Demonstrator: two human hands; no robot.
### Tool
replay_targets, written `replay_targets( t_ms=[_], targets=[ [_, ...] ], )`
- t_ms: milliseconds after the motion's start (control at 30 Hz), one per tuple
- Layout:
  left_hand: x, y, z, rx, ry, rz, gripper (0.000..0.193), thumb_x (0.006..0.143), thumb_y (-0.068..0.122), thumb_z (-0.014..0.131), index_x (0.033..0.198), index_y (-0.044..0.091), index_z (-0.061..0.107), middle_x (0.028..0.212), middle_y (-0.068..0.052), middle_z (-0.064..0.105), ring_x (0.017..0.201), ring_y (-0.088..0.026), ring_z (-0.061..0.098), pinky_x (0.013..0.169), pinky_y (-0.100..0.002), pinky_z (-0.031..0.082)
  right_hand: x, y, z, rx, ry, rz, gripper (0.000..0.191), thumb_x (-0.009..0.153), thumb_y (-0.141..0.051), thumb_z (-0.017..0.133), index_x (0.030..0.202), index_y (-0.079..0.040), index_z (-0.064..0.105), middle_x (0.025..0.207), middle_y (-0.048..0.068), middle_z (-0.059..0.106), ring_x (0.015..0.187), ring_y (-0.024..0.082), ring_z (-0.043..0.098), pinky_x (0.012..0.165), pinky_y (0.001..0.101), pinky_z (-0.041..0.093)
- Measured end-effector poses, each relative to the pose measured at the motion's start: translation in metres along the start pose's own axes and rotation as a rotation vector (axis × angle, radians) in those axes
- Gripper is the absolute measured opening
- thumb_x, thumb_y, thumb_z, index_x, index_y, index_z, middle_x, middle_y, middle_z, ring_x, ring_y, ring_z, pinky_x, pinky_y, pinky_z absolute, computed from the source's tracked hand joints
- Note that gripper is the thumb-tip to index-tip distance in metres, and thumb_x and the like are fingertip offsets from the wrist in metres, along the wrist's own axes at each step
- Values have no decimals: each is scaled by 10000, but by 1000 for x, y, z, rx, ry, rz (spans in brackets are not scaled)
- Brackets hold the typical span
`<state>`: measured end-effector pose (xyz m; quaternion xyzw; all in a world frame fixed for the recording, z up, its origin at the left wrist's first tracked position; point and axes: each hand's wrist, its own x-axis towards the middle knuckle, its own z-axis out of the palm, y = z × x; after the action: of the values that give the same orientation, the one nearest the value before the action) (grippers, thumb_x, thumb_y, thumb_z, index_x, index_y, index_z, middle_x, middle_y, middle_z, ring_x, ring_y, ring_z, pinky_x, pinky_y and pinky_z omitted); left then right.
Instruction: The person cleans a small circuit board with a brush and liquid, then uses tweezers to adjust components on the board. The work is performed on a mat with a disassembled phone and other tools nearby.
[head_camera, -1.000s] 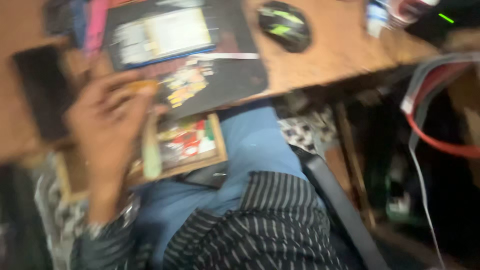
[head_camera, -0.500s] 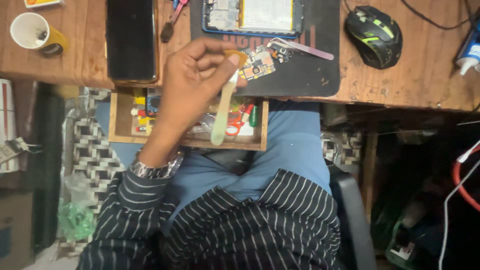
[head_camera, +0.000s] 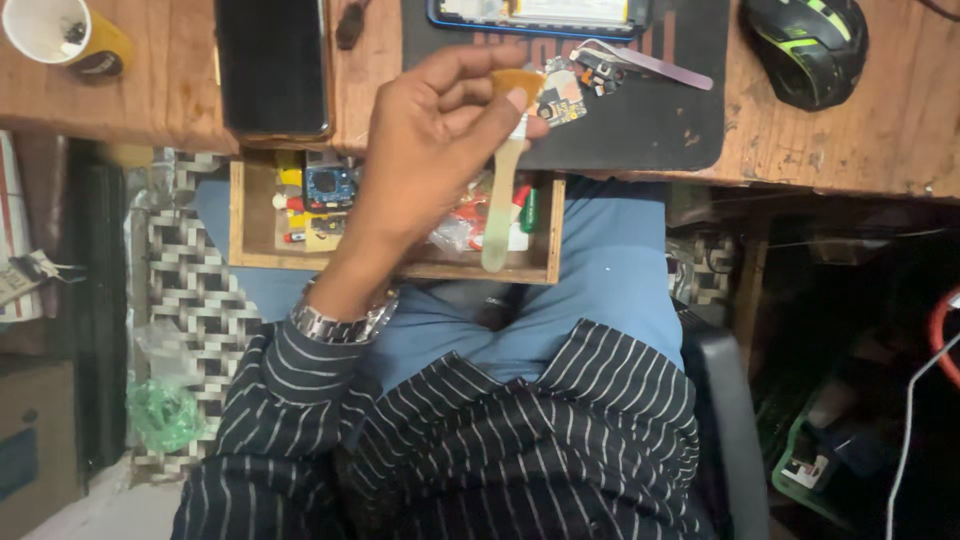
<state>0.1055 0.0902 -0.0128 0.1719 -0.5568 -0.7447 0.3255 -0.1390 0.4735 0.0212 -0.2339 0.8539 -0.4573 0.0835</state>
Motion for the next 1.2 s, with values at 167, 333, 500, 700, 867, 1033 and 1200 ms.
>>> replay_targets(
  t_ms=[167, 333, 500, 700, 867, 1033, 1200],
  targets=[
    [-13, -1, -6, 4, 1, -25, 351, 1002, 28, 687, 1321, -82, 589, 1076, -132, 732, 977, -177, 779, 839, -258, 637, 14, -56, 60, 27, -170, -126, 483, 912, -240, 820, 1286, -34, 595, 1201, 64, 664, 1078, 184, 666, 1013, 361, 571],
    [-21, -4, 1, -118, 8, -67, 347, 988, 33, 702, 1296, -88, 598, 1081, -138, 730, 959, -178, 766, 828, -257, 629, 42, -100, 115, -28, -298, -441, 562, 885, -232, 845, 1325, -20, 568, 1253, 86, 633, 1152, 215, 644, 1052, 398, 559],
    [-9, -5, 9, -176, 36, -153, 311, 953, 38, 695, 1227, -86, 616, 1057, -160, 733, 936, -197, 779, 809, -277, 646, 79, -134, 147, -217, -290, -890, 671, 863, -215, 890, 1441, -50, 591, 1286, 104, 555, 1166, 224, 599, 1067, 363, 549],
    [9, -1, 14, -193, 51, -156, 239, 946, 13, 684, 1159, -73, 619, 1055, -182, 736, 908, -210, 779, 786, -289, 641, 92, -159, 155, -361, -294, -920, 622, 800, -178, 886, 1369, -76, 656, 1190, 139, 577, 1111, 282, 571, 964, 383, 501],
    [18, 3, 20, -209, 63, -192, 222, 934, 2, 681, 1134, -67, 614, 1035, -188, 734, 890, -220, 775, 767, -295, 640, 104, -174, 155, -412, -257, -983, 657, 691, -115, 843, 1326, -93, 676, 1191, 134, 597, 1159, 333, 512, 1020, 464, 430],
    [25, 2, 25, -188, 73, -127, 241, 930, 1, 684, 1143, -75, 601, 1056, -195, 737, 896, -243, 781, 767, -300, 652, 114, -176, 158, -452, -256, -1026, 677, 689, -115, 838, 1348, -113, 682, 1235, 99, 618, 1181, 322, 512, 1068, 476, 403],
    [25, 0, 24, -214, 85, -108, 319, 951, 17, 689, 1239, -85, 600, 1086, -190, 718, 961, -257, 780, 811, -292, 643, 124, -168, 161, -471, -287, -1062, 692, 734, -135, 848, 1404, -134, 675, 1246, 87, 607, 1188, 301, 490, 1059, 436, 392]
  ],
)
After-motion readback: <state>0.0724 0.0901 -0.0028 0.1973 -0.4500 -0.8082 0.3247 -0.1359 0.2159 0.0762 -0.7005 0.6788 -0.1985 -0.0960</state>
